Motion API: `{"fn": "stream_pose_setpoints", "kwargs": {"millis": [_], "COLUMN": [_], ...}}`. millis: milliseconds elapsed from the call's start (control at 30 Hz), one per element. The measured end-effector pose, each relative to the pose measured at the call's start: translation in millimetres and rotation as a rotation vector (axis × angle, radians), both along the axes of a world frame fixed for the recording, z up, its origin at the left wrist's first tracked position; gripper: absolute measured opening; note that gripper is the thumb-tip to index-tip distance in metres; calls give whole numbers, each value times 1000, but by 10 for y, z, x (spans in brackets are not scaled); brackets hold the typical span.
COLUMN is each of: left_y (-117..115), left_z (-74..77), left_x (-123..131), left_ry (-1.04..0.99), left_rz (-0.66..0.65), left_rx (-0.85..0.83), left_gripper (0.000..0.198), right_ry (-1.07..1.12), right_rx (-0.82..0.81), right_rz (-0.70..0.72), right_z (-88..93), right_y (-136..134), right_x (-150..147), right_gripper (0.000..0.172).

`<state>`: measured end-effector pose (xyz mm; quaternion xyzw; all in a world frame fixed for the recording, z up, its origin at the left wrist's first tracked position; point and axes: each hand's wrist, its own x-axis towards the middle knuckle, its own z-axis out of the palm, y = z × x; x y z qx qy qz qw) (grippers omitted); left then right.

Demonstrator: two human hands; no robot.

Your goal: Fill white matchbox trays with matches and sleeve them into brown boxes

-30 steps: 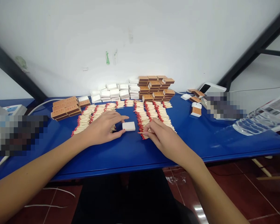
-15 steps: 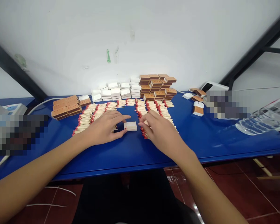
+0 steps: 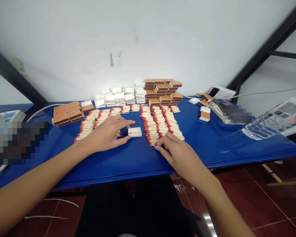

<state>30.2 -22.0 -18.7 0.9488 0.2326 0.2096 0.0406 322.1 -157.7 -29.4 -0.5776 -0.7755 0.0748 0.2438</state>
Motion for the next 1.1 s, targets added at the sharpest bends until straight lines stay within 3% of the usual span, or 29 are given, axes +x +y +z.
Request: {"fn": "stream_pose_setpoints", "kwargs": {"millis": [200,333,600,733,900,1100], "left_y": [-9,-13,-22,-34,-51,-70], "left_z": [-20,-17,-9,-16,2,32], "left_x": [6,13,6,10,23,33], "left_ry": [10,17,14,10,9,12], "left_rz": [4,-5,4,-6,-24,-30], "left_rx": [2,-11,0,-5,-3,-15], "left_gripper": [48,47,48,46,46,44], "right_ry": [-53,-83,-54,-55,-16,-81], "right_rx": [75,54,20,47,56,58], "right_rz": [-168,-219,-208,-157,-52,59], "right_z": [-27,-102,-183,-126,61,217], "right_y": [-264,-292,-234,-225,-80,384], "right_x": [143,163,231,192,6,-350], "right_gripper": [27,30,45,41,28,19]}}
